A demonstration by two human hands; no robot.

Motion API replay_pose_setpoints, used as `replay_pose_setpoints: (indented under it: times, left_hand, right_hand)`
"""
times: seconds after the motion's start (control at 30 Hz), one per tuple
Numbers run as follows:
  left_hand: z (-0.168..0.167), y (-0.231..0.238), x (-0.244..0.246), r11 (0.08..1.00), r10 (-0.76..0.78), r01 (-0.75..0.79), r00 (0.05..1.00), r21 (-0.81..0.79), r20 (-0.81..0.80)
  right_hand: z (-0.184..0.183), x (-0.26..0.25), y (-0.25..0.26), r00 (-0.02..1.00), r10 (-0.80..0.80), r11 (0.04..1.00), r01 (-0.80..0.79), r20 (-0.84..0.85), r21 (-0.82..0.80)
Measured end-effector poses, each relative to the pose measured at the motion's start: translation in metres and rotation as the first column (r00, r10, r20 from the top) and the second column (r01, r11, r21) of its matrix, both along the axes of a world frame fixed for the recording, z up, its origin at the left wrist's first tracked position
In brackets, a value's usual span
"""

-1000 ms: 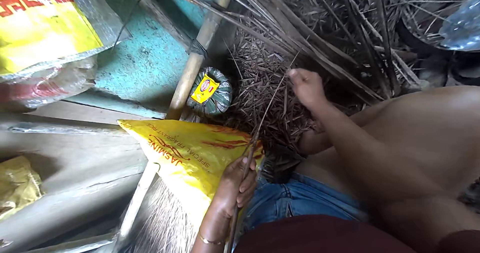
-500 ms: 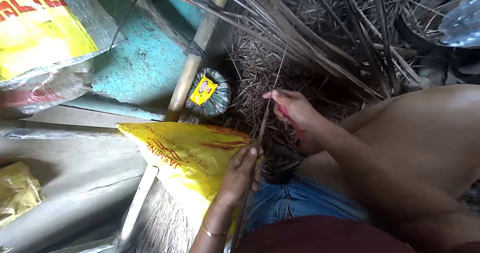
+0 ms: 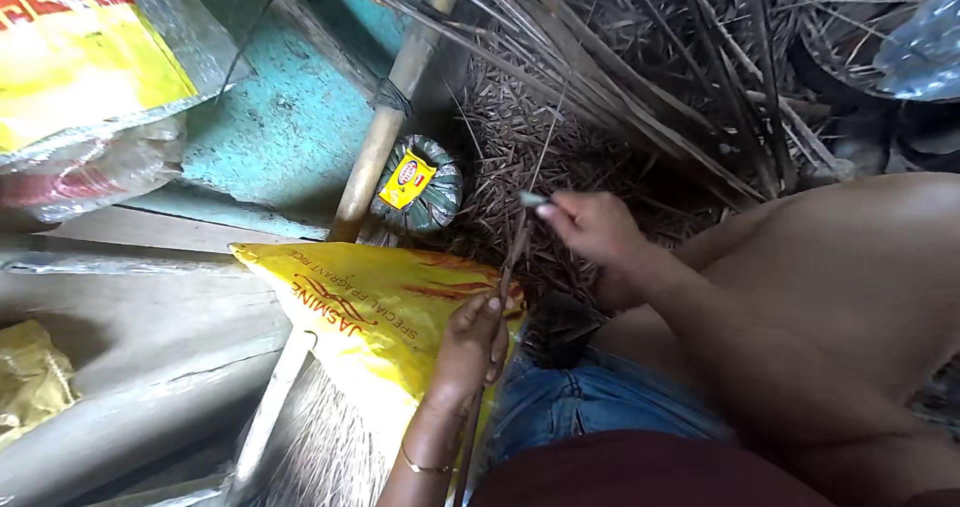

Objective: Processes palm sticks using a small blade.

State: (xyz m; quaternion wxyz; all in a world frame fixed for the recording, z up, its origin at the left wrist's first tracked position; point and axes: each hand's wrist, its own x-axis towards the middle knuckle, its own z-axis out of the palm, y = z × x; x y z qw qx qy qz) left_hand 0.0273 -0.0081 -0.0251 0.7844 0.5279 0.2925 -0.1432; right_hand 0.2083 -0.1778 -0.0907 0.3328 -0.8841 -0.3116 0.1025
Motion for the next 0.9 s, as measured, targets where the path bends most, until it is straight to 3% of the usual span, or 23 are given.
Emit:
replay_pose_setpoints:
  times: [0.1,0.2,0.3,0.4,0.47,0.53,0.6,0.7,0.77,0.83,0.9]
  left_hand:
    - [-0.003,0.001,0.000,1.000,0.008,-0.008,1.000,-0.009,-0.002]
    - [-0.004,0.000,0.005,1.000,0.012,-0.012,1.000,-0.012,0.001]
    - [-0.002,0.000,0.006,0.999,0.028,-0.028,1.000,-0.019,0.003]
    - [-0.002,0.002,0.003,0.997,0.039,-0.038,0.999,-0.066,0.010]
    - [0.000,0.000,0.000,0.997,0.032,-0.032,0.999,-0.071,0.007]
    - [0.000,-0.001,-0.003,0.996,0.031,-0.031,1.000,-0.078,0.002]
    - [-0.003,0.001,-0.004,0.992,0.047,-0.048,0.999,-0.116,-0.007]
    - [-0.005,0.003,0.001,0.971,0.062,-0.060,0.998,-0.230,-0.001]
    - [-0.006,0.004,-0.001,0.950,0.066,-0.063,0.998,-0.306,0.000]
    - [-0.007,0.005,-0.004,0.935,0.062,-0.060,0.998,-0.351,-0.005]
    - [-0.007,0.005,-0.009,0.924,0.058,-0.057,0.998,-0.377,-0.008]
  right_hand:
    - [0.009,0.001,-0.002,0.995,-0.021,0.996,0.029,-0.096,0.082]
    - [0.021,-0.032,0.007,0.930,0.246,0.956,-0.186,-0.272,0.229]
    - [0.009,-0.045,0.014,0.916,0.395,0.906,-0.377,-0.066,0.191]
    - [-0.002,-0.027,0.011,0.968,0.232,0.969,-0.238,0.094,0.064]
    - [-0.001,-0.005,0.003,0.999,0.036,0.997,-0.039,-0.036,-0.062]
    - [0.000,0.012,-0.001,0.988,-0.119,0.992,0.114,-0.096,-0.062]
    - [0.006,0.005,-0.002,0.983,-0.085,0.992,0.100,-0.165,0.083]
    - [0.013,-0.031,0.007,0.950,0.190,0.949,-0.113,-0.247,0.294]
    - [0.004,-0.047,0.015,0.933,0.324,0.909,-0.261,-0.155,0.326]
    - [-0.008,-0.043,0.017,0.962,0.270,0.926,-0.250,-0.035,0.283]
    - [-0.017,-0.021,0.010,0.992,0.109,0.975,-0.094,-0.063,0.199]
